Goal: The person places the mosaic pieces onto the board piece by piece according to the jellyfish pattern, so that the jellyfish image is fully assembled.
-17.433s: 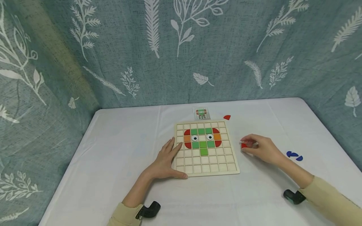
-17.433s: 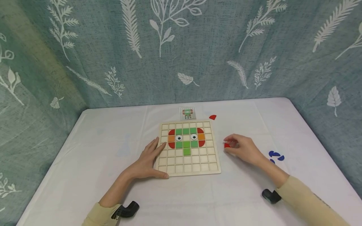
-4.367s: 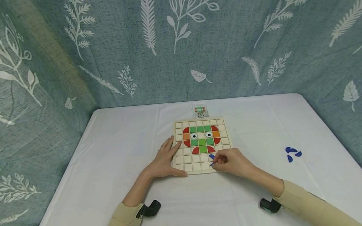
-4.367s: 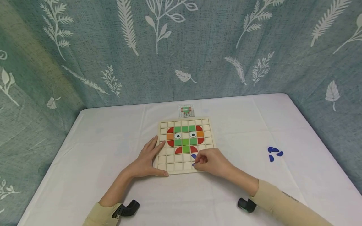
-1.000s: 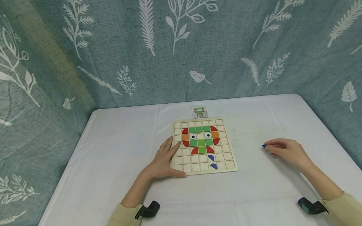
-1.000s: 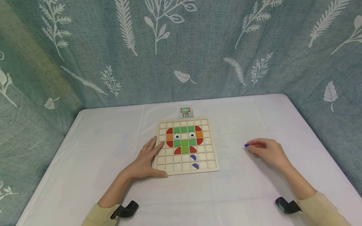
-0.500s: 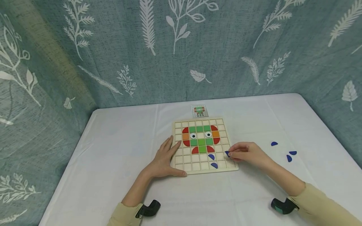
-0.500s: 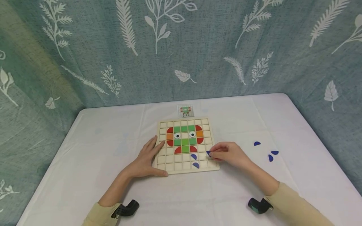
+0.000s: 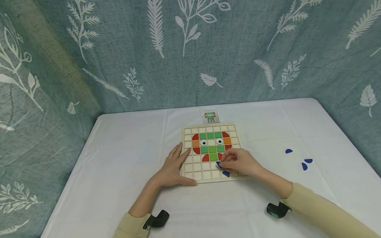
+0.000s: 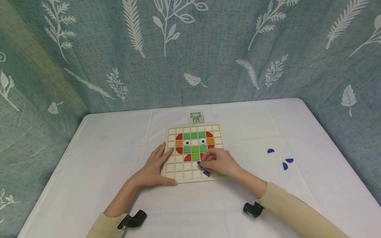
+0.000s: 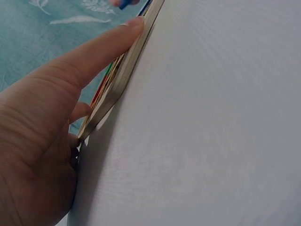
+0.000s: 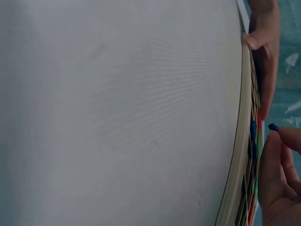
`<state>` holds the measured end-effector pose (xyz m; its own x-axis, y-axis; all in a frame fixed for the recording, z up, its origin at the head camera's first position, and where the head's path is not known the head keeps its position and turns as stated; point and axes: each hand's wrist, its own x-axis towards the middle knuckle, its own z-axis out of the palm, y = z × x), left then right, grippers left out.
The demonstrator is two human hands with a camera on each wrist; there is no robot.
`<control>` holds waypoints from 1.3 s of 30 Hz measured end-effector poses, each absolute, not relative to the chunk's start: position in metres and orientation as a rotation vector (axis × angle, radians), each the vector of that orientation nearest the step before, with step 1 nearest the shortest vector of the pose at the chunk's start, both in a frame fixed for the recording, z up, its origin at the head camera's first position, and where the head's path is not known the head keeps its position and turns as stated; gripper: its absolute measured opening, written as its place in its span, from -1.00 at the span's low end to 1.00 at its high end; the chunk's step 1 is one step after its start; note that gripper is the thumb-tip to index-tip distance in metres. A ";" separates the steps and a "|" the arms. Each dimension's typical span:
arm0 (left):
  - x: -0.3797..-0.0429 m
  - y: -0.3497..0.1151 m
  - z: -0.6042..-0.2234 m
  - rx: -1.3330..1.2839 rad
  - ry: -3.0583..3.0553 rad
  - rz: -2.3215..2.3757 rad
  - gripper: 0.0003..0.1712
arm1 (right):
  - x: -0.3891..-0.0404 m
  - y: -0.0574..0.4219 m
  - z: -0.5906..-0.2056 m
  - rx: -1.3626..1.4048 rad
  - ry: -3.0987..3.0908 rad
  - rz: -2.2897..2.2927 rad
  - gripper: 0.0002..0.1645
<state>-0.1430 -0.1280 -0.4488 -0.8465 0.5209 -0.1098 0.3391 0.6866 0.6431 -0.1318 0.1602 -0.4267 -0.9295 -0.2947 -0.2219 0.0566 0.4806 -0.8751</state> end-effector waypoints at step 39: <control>-0.143 -0.128 -0.447 0.664 2.618 0.930 0.39 | -0.140 0.148 -0.427 -0.721 2.612 -1.139 -0.85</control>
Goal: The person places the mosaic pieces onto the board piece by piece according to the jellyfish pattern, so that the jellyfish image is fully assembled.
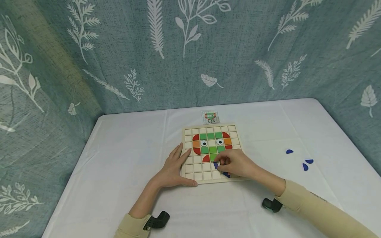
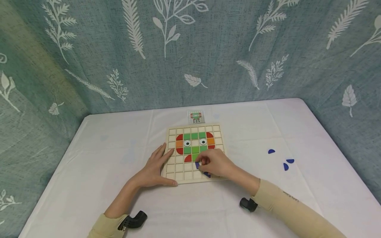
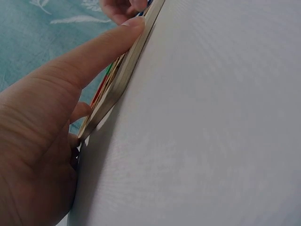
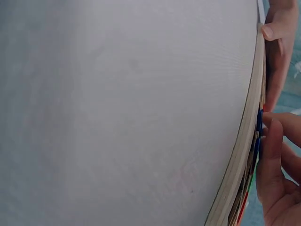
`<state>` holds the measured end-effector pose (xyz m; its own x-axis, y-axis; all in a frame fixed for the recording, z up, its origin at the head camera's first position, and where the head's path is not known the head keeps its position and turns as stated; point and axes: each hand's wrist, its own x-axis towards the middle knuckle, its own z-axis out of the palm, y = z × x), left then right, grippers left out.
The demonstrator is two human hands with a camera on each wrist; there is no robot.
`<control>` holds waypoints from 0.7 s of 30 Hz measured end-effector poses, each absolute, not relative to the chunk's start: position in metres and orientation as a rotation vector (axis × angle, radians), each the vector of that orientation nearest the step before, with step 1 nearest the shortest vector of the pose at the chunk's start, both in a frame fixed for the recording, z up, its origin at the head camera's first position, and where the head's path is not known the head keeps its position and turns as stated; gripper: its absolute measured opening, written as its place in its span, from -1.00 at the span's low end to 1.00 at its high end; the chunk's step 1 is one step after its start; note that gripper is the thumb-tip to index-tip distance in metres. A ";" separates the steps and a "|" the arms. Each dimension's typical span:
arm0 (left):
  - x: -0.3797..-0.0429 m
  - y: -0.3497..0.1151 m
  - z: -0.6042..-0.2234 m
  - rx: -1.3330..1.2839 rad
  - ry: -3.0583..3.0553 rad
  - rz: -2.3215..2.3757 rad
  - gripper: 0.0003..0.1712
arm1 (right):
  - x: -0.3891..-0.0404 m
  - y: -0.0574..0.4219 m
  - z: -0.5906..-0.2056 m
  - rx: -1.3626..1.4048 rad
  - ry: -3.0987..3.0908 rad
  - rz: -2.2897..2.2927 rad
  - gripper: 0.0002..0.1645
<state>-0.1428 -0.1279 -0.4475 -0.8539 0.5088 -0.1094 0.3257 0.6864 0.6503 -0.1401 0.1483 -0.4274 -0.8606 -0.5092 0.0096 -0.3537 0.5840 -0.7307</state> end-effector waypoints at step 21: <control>-0.142 -0.128 -0.447 0.669 2.615 0.930 0.37 | -0.143 0.148 -0.428 -0.859 2.594 -1.077 -0.74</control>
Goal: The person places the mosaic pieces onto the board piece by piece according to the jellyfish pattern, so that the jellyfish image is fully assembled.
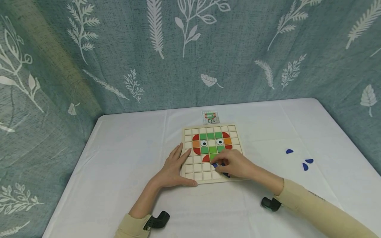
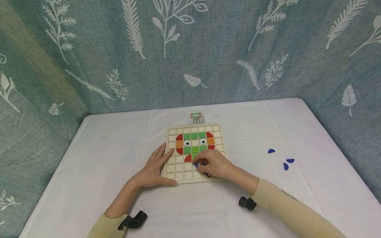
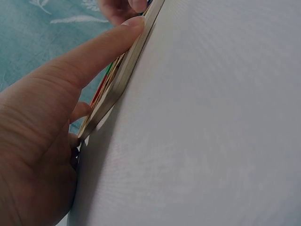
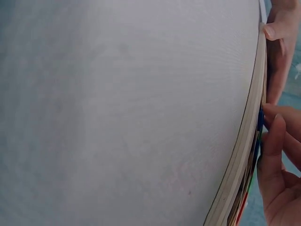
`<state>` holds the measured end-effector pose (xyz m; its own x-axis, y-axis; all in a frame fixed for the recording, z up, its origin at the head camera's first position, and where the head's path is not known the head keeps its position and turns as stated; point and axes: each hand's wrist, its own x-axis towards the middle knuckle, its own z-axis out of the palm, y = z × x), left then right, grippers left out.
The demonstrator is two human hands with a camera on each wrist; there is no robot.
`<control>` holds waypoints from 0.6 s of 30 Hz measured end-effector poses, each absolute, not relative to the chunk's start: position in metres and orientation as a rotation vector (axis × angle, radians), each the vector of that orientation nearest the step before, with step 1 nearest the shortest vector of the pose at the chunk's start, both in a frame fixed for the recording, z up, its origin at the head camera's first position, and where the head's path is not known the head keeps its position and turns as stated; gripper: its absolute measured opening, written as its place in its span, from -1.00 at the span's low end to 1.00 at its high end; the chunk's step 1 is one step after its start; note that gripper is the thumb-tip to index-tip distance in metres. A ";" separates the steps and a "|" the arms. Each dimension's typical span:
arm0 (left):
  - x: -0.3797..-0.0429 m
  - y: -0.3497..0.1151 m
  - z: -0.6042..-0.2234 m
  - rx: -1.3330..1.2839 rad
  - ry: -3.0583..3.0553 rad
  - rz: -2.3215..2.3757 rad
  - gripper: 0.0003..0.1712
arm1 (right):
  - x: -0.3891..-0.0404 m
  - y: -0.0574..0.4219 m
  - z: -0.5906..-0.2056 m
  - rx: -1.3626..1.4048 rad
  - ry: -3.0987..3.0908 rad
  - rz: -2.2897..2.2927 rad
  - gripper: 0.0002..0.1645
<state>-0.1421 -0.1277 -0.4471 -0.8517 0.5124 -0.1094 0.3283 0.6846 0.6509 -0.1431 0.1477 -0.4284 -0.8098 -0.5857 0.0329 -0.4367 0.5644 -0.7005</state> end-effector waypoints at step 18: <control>-0.143 -0.128 -0.448 0.685 2.620 0.922 0.39 | -0.143 0.147 -0.432 -0.827 2.616 -1.120 -0.79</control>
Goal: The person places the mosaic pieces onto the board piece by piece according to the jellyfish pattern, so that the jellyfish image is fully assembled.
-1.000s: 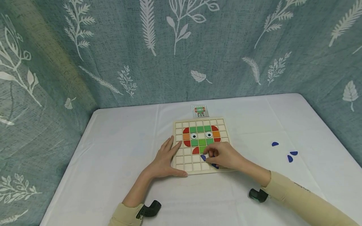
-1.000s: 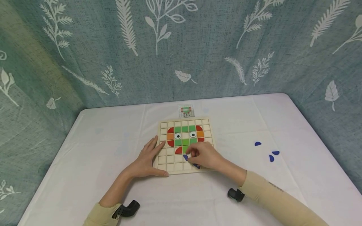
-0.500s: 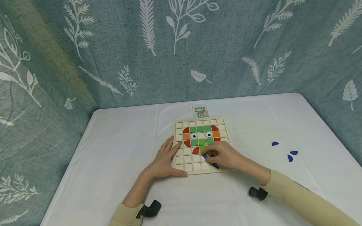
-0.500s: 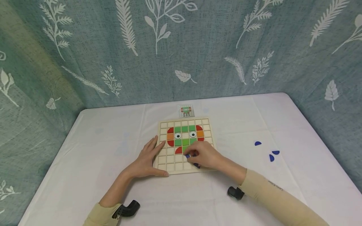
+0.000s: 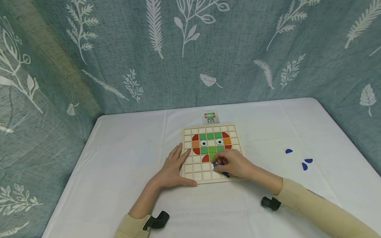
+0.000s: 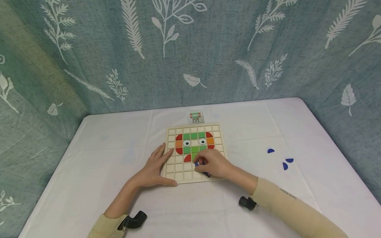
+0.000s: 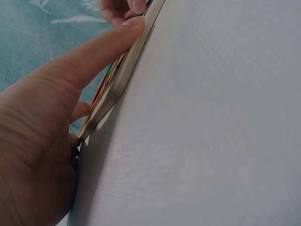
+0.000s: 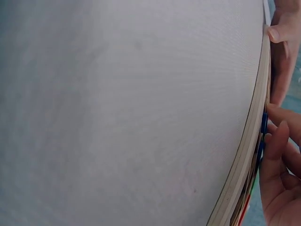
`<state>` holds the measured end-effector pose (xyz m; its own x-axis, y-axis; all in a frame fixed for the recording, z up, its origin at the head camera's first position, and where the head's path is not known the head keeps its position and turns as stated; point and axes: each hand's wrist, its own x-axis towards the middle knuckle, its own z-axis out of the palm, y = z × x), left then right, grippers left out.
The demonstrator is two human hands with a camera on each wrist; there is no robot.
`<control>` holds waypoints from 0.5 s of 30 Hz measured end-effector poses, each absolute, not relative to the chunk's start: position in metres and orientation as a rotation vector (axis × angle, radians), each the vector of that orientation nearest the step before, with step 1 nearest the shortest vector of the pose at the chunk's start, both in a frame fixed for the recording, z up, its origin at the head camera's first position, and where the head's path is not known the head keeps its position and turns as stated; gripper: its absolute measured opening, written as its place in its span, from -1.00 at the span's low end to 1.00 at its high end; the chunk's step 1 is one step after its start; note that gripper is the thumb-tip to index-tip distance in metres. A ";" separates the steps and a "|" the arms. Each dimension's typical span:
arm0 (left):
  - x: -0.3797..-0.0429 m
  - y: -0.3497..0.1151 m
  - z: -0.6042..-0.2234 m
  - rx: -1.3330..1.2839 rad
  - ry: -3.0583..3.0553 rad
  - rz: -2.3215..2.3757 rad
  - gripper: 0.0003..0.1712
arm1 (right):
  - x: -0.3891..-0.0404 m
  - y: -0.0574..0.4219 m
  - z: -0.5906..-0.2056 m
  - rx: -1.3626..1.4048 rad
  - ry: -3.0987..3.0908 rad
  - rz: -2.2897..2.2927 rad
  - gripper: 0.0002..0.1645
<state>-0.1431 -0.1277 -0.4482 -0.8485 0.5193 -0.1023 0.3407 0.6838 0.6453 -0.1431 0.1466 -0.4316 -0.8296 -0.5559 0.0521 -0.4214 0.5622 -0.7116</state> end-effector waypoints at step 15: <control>-0.143 -0.126 -0.449 0.680 2.628 0.915 0.40 | -0.138 0.202 -0.425 -0.487 2.787 -1.215 -0.83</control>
<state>-0.1428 -0.1265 -0.4485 -0.8515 0.5144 -0.1019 0.3398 0.6892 0.6399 -0.1379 0.2024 -0.4248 -0.9482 -0.3103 0.0684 -0.2613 0.6390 -0.7235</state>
